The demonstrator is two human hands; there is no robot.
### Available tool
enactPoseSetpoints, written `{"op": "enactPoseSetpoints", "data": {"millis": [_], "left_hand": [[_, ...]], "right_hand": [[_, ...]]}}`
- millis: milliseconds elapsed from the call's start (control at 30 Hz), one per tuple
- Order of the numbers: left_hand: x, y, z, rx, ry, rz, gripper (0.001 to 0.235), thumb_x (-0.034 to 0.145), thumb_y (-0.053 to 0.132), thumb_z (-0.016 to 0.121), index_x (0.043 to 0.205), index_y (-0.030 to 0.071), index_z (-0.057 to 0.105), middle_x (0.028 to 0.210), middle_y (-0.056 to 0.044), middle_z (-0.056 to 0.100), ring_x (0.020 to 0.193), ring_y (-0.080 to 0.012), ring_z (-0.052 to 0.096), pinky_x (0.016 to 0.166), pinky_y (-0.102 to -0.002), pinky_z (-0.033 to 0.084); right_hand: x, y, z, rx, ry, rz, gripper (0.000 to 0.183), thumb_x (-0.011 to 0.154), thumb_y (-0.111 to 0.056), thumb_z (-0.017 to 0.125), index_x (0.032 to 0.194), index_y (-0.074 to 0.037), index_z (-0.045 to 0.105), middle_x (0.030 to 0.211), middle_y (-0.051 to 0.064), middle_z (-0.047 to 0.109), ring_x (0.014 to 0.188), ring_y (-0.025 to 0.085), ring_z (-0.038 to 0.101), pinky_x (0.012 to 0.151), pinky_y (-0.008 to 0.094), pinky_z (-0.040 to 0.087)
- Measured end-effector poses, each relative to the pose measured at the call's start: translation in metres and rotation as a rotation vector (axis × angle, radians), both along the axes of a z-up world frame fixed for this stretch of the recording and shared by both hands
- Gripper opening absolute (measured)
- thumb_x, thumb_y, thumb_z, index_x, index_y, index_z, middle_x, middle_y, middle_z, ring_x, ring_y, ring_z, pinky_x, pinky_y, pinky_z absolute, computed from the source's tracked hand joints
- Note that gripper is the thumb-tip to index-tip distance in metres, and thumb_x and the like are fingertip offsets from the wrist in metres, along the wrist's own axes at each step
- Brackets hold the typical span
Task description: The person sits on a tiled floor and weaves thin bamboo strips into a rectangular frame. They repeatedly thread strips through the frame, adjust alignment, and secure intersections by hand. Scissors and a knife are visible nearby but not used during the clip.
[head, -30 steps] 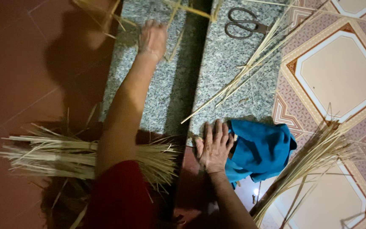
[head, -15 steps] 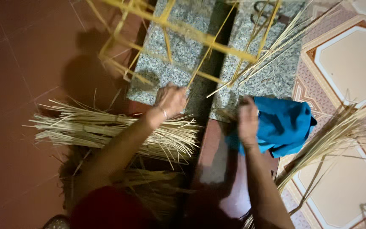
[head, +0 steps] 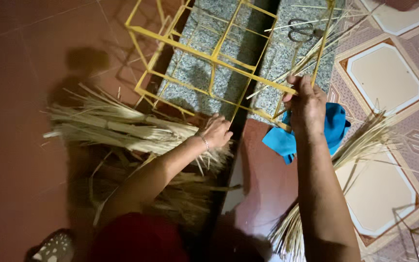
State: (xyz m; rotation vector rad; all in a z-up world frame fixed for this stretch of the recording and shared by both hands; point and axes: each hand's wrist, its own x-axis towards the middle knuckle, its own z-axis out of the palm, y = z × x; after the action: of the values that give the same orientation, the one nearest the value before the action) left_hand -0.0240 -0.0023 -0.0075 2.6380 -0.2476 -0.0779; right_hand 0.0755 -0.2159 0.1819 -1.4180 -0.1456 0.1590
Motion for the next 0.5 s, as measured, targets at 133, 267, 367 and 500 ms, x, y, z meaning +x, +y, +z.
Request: {"op": "enactPoseSetpoints", "data": {"millis": [133,267,367,500], "left_hand": [[-0.018,0.017,0.034,-0.27,-0.179,0.04,0.066,0.086,0.01,0.07,0.144,-0.006,0.045,0.159,-0.034,0.026,0.143,-0.0504,0.036,0.112,-0.055,0.034],[-0.076,0.045,0.09,-0.332,-0.081,0.146,0.034,0.095,0.015,0.067,0.128,0.005,0.064,0.148,-0.016,0.052,0.12,-0.0278,0.061,0.098,-0.039,0.052],[-0.121,0.045,0.139,-0.547,-0.236,0.16,0.017,0.099,0.014,0.068,0.114,0.007,0.074,0.114,-0.008,0.077,0.095,-0.0154,0.075,0.082,-0.029,0.061],[-0.171,0.007,0.2,-0.746,-0.353,0.125,0.014,0.097,0.01,0.068,0.109,0.003,0.073,0.1,-0.006,0.079,0.086,-0.0117,0.073,0.073,-0.026,0.057]], "right_hand": [[-0.031,-0.001,0.028,-0.094,-0.099,-0.045,0.044,0.109,-0.042,0.053,0.108,0.0,0.067,0.07,0.005,0.064,0.058,0.012,0.055,0.055,0.026,0.043],[-0.079,-0.046,0.048,-0.262,-0.214,-0.183,0.045,0.109,-0.043,0.053,0.107,0.0,0.069,0.07,0.004,0.061,0.06,0.012,0.058,0.057,0.025,0.042],[-0.109,-0.092,0.064,-0.11,-0.225,-0.267,0.045,0.109,-0.041,0.057,0.106,0.002,0.068,0.077,0.004,0.062,0.059,0.013,0.056,0.057,0.028,0.043],[-0.155,-0.163,0.074,-0.05,-0.254,-0.338,0.046,0.113,-0.037,0.056,0.109,0.006,0.07,0.076,0.005,0.059,0.062,0.014,0.055,0.061,0.028,0.044]]}}
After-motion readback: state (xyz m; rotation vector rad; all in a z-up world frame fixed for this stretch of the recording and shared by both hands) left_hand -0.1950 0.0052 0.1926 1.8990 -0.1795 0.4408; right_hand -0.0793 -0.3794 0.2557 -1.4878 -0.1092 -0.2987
